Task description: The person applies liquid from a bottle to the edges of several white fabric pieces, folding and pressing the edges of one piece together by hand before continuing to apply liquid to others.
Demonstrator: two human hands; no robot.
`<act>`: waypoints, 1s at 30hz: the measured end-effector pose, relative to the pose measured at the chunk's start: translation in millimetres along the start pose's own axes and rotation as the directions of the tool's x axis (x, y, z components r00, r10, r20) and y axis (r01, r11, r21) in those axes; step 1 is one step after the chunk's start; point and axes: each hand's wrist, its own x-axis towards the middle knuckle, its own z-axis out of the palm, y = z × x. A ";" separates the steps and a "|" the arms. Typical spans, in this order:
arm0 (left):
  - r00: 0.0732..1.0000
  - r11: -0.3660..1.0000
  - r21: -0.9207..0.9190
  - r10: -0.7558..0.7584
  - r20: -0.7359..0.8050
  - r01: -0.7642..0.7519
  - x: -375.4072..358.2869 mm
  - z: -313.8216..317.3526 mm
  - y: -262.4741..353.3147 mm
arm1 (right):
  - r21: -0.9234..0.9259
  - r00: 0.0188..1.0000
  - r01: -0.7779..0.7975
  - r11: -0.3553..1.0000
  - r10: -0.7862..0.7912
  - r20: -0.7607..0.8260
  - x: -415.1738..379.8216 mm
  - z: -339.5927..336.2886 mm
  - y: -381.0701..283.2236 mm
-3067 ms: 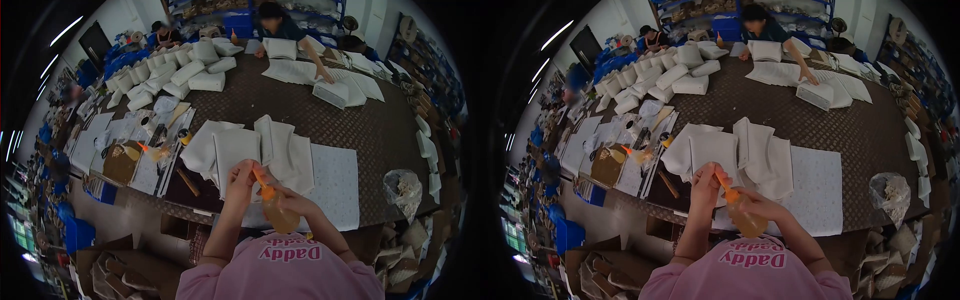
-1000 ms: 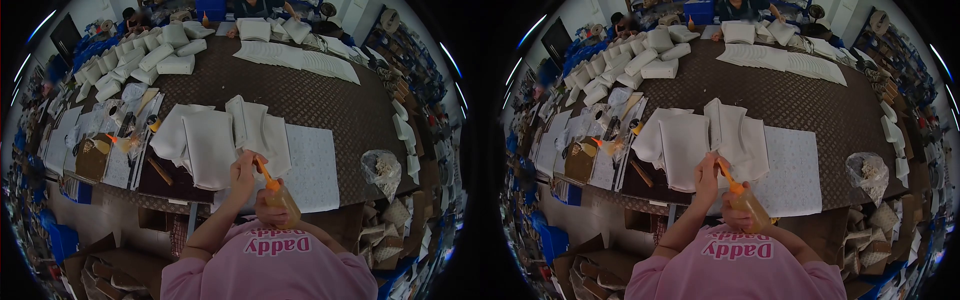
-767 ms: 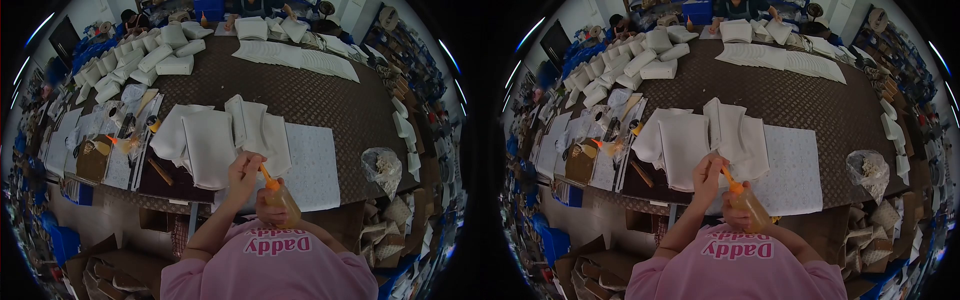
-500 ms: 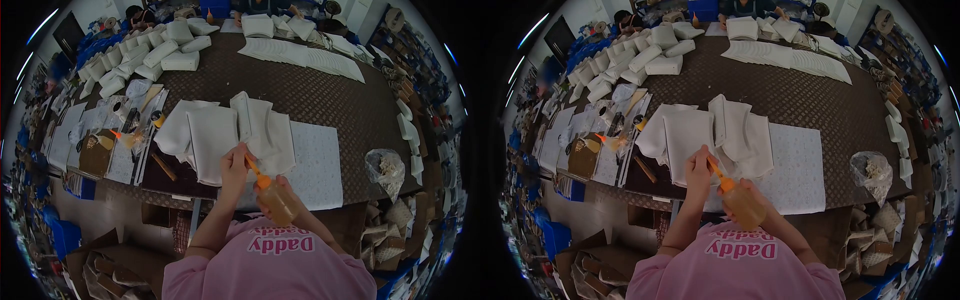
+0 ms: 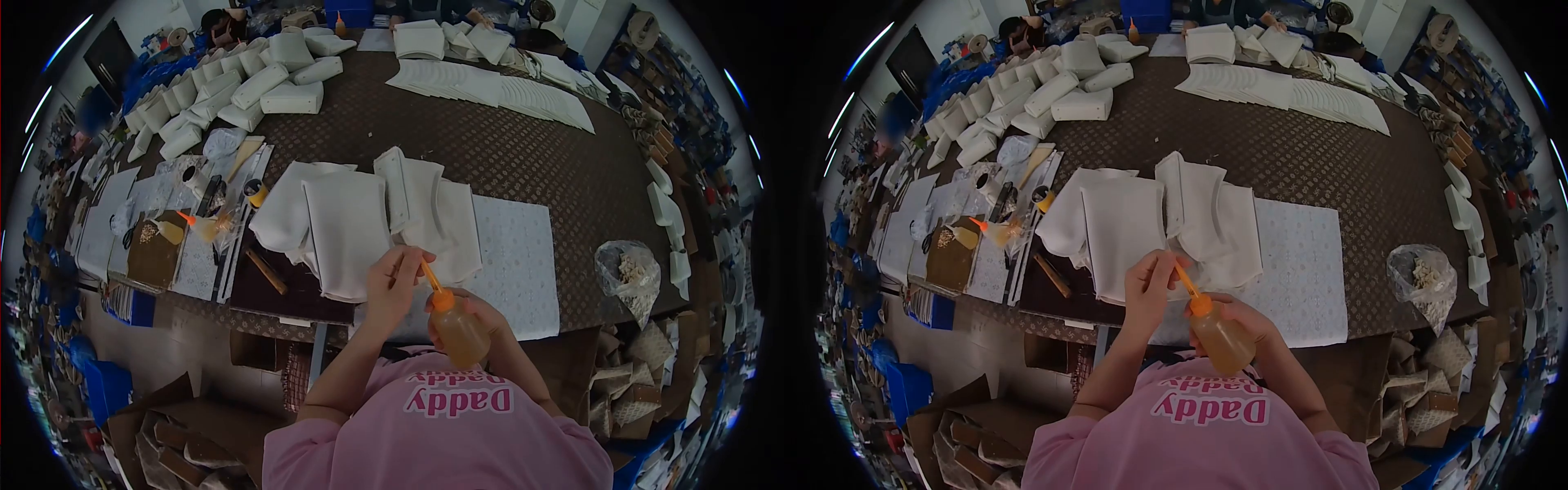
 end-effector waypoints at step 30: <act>0.995 0.988 -0.131 -0.073 0.061 0.081 -5.7 -20.6 -1.2 | -0.096 0.986 0.118 0.988 -0.128 -0.105 -12.3 1.8 19.0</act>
